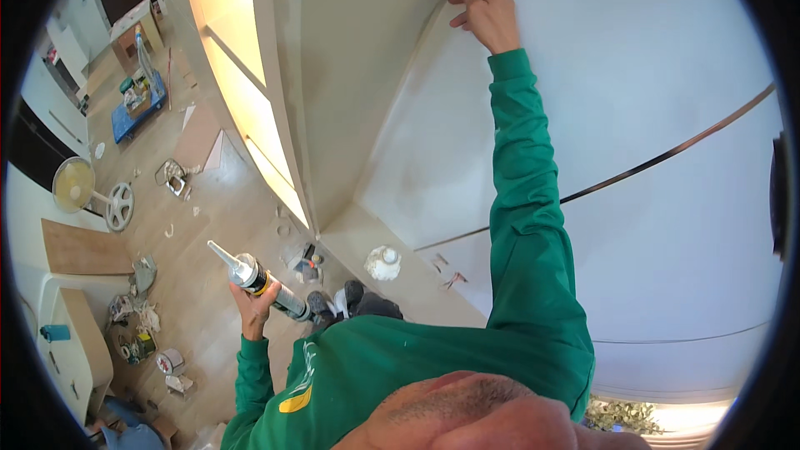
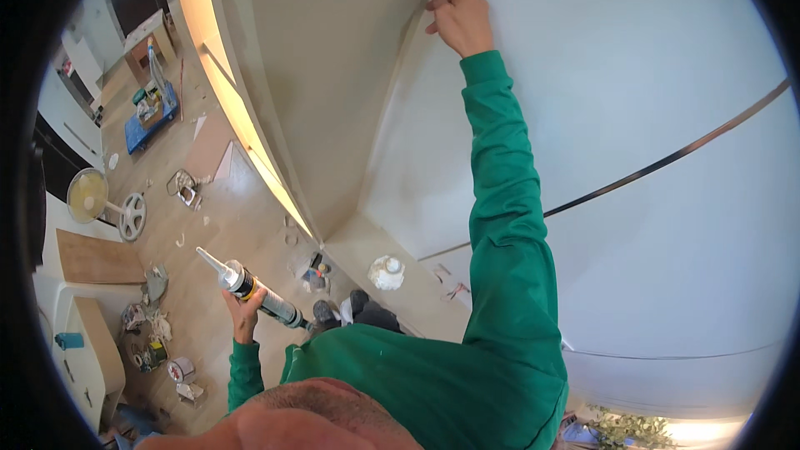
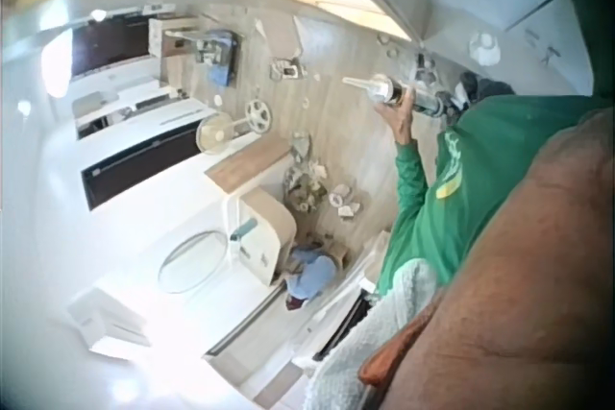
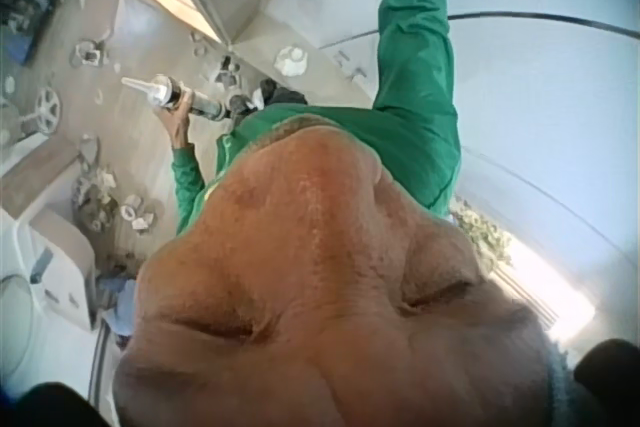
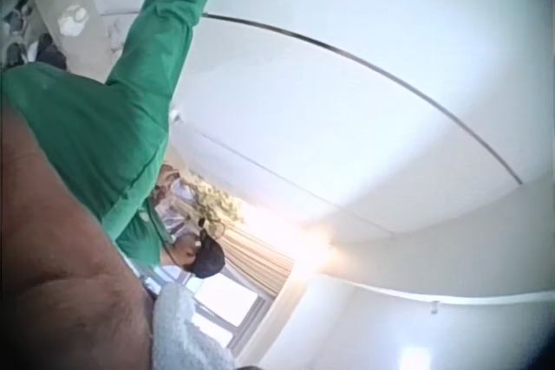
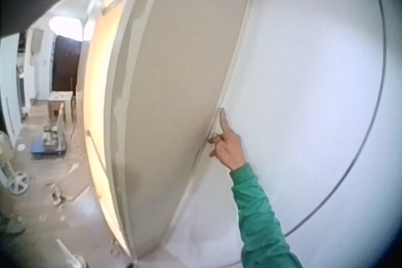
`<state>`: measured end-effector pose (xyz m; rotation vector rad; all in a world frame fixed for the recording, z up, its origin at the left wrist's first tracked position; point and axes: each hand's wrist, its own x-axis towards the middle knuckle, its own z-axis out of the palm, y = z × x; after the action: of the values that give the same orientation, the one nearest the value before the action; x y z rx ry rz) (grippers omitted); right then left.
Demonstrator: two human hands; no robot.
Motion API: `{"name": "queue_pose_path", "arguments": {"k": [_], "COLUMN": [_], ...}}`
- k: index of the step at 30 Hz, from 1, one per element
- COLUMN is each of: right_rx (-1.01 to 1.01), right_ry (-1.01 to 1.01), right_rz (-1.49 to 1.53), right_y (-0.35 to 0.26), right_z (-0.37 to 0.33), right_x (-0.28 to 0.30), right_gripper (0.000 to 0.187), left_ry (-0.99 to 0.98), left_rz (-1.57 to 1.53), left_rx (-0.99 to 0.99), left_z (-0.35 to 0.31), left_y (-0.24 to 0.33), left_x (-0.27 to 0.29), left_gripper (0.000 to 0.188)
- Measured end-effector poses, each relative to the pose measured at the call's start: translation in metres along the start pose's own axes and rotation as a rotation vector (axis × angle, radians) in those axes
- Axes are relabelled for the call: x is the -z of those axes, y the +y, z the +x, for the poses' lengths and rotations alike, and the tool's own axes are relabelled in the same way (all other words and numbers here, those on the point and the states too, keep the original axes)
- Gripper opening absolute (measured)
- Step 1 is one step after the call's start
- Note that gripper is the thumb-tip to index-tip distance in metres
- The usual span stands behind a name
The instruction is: The person applies caulk from a tube using a caulking gun onto the upper wall joints, smooths out the line with a finger, prepares painter's tape from a roll, and subsequently wipes down the joints using a clean cloth.
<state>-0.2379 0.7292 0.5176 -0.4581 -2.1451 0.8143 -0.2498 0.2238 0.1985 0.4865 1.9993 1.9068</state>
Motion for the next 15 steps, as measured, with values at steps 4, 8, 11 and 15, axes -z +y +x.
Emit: {"name": "queue_pose_path", "arguments": {"k": [4,8,11,15], "right_rx": [-0.057,-0.021,-0.108,-0.025], "right_ry": [-0.048,-0.132,-0.156,-0.163], "right_rz": [-0.151,-0.209,-0.296,0.106], "right_y": [-0.009,0.056,0.111,0.073], "right_z": [0.017,-0.017,-0.072,-0.157], "right_x": [-0.014,-0.040,-0.038,-0.076], "right_gripper": [0.079,0.090,0.078,0.055], "left_ry": [0.050,0.003,-0.128,-0.159], "left_rz": [-0.032,-0.093,-0.052,-0.001], "left_rx": [-0.030,-0.040,-0.084,-0.196], "left_z": [-0.004,0.003,0.017,0.027], "left_y": [0.017,0.010,0.056,0.143], "left_x": [-0.006,-0.012,-0.038,-0.031], "left_gripper": [0.043,0.029,0.028,0.030]}}
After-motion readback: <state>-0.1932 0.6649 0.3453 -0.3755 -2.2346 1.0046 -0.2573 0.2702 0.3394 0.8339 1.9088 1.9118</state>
